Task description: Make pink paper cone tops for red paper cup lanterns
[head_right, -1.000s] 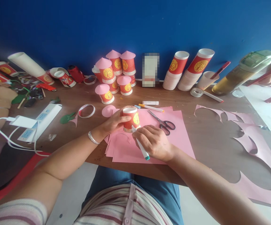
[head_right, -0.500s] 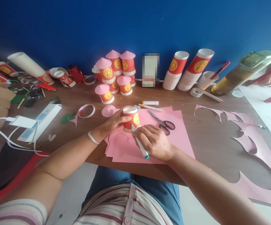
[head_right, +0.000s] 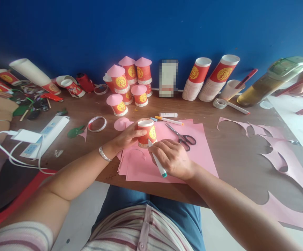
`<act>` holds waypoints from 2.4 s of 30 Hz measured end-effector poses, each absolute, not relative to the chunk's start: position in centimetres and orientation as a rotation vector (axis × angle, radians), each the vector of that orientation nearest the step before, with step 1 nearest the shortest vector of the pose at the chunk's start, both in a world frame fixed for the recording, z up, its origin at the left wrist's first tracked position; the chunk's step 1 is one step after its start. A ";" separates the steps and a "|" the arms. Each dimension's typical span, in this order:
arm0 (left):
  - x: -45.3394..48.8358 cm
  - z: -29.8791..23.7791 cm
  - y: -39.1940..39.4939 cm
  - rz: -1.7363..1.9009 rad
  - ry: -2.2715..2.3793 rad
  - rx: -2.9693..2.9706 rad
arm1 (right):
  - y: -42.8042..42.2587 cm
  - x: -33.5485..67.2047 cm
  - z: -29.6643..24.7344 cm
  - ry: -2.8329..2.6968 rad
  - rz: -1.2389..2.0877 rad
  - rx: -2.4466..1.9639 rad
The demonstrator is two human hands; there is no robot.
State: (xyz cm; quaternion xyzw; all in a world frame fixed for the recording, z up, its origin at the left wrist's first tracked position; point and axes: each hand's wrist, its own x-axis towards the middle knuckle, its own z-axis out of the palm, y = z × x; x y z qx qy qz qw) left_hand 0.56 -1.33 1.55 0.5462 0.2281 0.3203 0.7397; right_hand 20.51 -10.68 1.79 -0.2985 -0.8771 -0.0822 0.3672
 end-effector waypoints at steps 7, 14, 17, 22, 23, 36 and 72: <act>0.5 1.4 -1.3 0.707 0.499 1.190 | -10.7 20.5 2.1 -2.251 -0.232 -0.748; 0.5 1.5 -1.3 0.733 0.508 1.181 | -10.8 20.4 2.1 -2.244 -0.256 -0.737; 0.6 1.6 -1.3 0.721 0.507 1.189 | -10.8 20.5 2.2 -2.250 -0.252 -0.739; 0.6 1.5 -1.3 0.729 0.506 1.184 | -10.7 20.5 2.2 -2.248 -0.259 -0.722; 0.6 1.4 -1.2 0.741 0.511 1.183 | -10.7 20.5 2.2 -2.247 -0.259 -0.723; -0.1 0.0 -0.5 0.754 0.515 1.135 | -10.7 20.7 2.2 -2.220 -0.301 -0.735; 0.1 -0.4 -0.4 0.790 0.539 1.007 | -10.7 20.7 1.9 -2.236 -0.287 -0.685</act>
